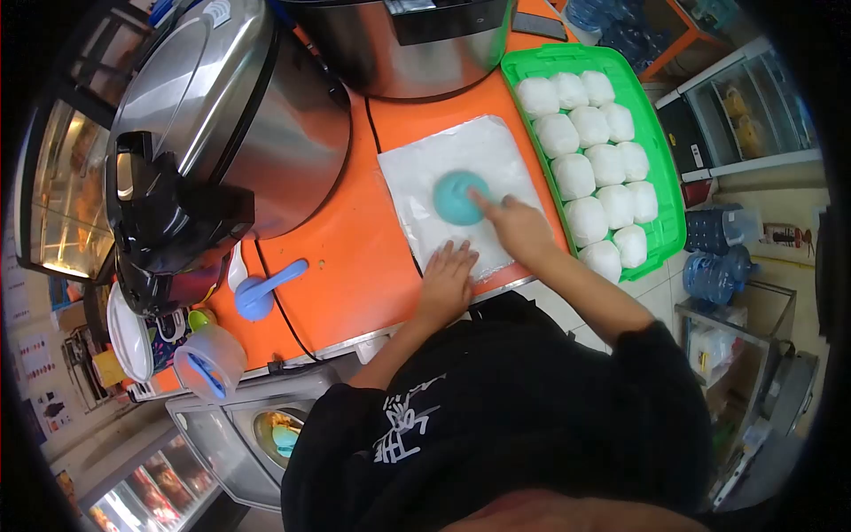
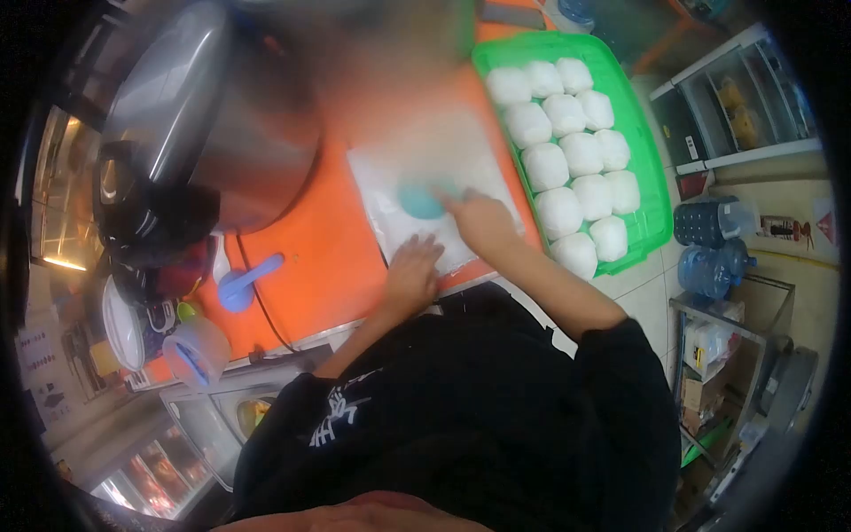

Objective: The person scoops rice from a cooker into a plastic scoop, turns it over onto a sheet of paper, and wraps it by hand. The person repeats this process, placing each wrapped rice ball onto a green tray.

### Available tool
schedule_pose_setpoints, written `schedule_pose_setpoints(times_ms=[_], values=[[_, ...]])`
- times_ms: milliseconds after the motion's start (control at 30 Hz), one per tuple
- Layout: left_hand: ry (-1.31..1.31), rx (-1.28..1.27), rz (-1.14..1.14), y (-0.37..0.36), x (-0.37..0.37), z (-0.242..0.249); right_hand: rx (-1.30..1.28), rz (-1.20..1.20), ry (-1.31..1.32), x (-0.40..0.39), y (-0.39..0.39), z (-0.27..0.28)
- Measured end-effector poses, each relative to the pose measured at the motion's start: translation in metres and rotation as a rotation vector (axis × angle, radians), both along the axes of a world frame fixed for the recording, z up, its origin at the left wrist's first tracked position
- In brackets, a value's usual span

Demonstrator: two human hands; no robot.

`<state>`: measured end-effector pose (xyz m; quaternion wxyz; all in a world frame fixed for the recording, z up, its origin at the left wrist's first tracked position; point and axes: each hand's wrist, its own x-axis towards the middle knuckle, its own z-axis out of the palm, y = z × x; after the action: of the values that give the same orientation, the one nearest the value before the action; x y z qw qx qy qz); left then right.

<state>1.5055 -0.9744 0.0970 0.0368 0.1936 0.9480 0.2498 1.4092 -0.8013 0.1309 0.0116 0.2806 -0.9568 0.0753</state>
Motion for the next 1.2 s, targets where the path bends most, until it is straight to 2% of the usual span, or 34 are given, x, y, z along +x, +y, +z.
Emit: schedule_pose_setpoints(times_ms=[33, 100, 167, 267, 333, 367, 433, 467, 533, 600, 633, 700, 733, 767, 800, 833, 867, 900, 933, 967, 1033, 1067, 1133, 1167, 1200], values=[[0.001, 0.0, 0.007, 0.002, 0.007, -0.004, 0.0, 0.007, 0.001, -0.001, 0.0, 0.001], [-0.11, 0.049, 0.06, -0.005, 0.009, -0.014, 0.064, 0.026, -0.157, -0.006, 0.0, 0.002], [-0.119, 0.063, 0.079, -0.006, 0.013, -0.015, 0.093, 0.036, -0.128, -0.008, -0.001, -0.011], [-0.155, 0.03, 0.062, -0.007, 0.005, -0.003, -0.064, 0.064, -0.007, -0.017, -0.002, -0.02], [-0.171, 0.03, 0.051, -0.012, 0.002, 0.0, -0.122, 0.141, -0.135, -0.024, 0.007, -0.011], [-0.206, 0.039, 0.039, -0.013, 0.002, -0.001, -0.115, 0.163, -0.128, -0.025, 0.011, -0.005], [-0.15, 0.095, 0.097, -0.013, 0.002, -0.006, -0.324, 0.18, -0.107, -0.031, 0.02, 0.008], [-0.172, 0.147, 0.126, -0.014, 0.002, 0.0, -0.316, 0.206, -0.123, -0.043, 0.023, 0.004], [-0.127, 0.238, 0.183, -0.016, 0.007, 0.004, -0.38, 0.027, 0.11, -0.081, 0.021, -0.017], [-0.076, 0.197, 0.187, -0.02, 0.008, 0.001, -0.191, -0.125, -0.054, -0.125, 0.011, -0.004], [-0.009, 0.16, 0.181, -0.02, 0.007, 0.0, -0.192, -0.117, -0.066, -0.143, 0.008, -0.005], [0.04, 0.144, 0.208, -0.016, 0.007, -0.003, 0.052, 0.035, 0.158, -0.162, 0.003, -0.012], [-0.029, 0.14, 0.302, -0.013, 0.005, 0.006, 0.046, 0.042, 0.141, -0.157, 0.001, -0.01], [-0.098, 0.135, 0.394, -0.012, 0.004, 0.01, -0.084, 0.252, -0.014, -0.143, 0.001, -0.006], [-0.03, 0.144, 0.469, -0.011, 0.006, 0.006, -0.211, 0.459, -0.176, -0.123, 0.005, -0.003], [-0.054, 0.142, 0.473, -0.013, 0.006, 0.004, -0.163, 0.582, -0.302, -0.093, 0.019, 0.001], [0.053, 0.055, 0.354, -0.021, 0.0, 0.001, -0.113, 0.705, -0.412, -0.069, 0.035, 0.008], [0.166, -0.032, 0.233, -0.027, -0.001, 0.0, -0.116, 0.702, -0.311, -0.052, 0.053, -0.014], [0.189, 0.02, 0.223, -0.03, 0.004, -0.005, -0.116, 0.7, -0.205, -0.039, 0.067, -0.034], [0.201, 0.019, 0.23, -0.033, 0.009, -0.002, -0.113, 0.707, -0.193, -0.037, 0.069, -0.03], [0.031, 0.163, 0.341, -0.034, 0.018, 0.01, -0.231, 0.368, -0.543, -0.041, 0.07, -0.02], [0.039, 0.162, 0.34, -0.033, 0.012, 0.016, -0.233, 0.369, -0.536, -0.049, 0.065, -0.017], [-0.158, 0.425, 0.841, -0.028, -0.005, 0.026, -0.59, -0.023, -0.571, -0.072, 0.045, -0.017], [-0.155, 0.427, 0.836, -0.024, -0.02, 0.02, -0.591, -0.026, -0.565, -0.082, 0.036, -0.035], [-0.086, 0.418, 0.929, -0.021, -0.042, 0.01, -0.56, -0.052, -0.422, -0.091, 0.026, -0.063]])
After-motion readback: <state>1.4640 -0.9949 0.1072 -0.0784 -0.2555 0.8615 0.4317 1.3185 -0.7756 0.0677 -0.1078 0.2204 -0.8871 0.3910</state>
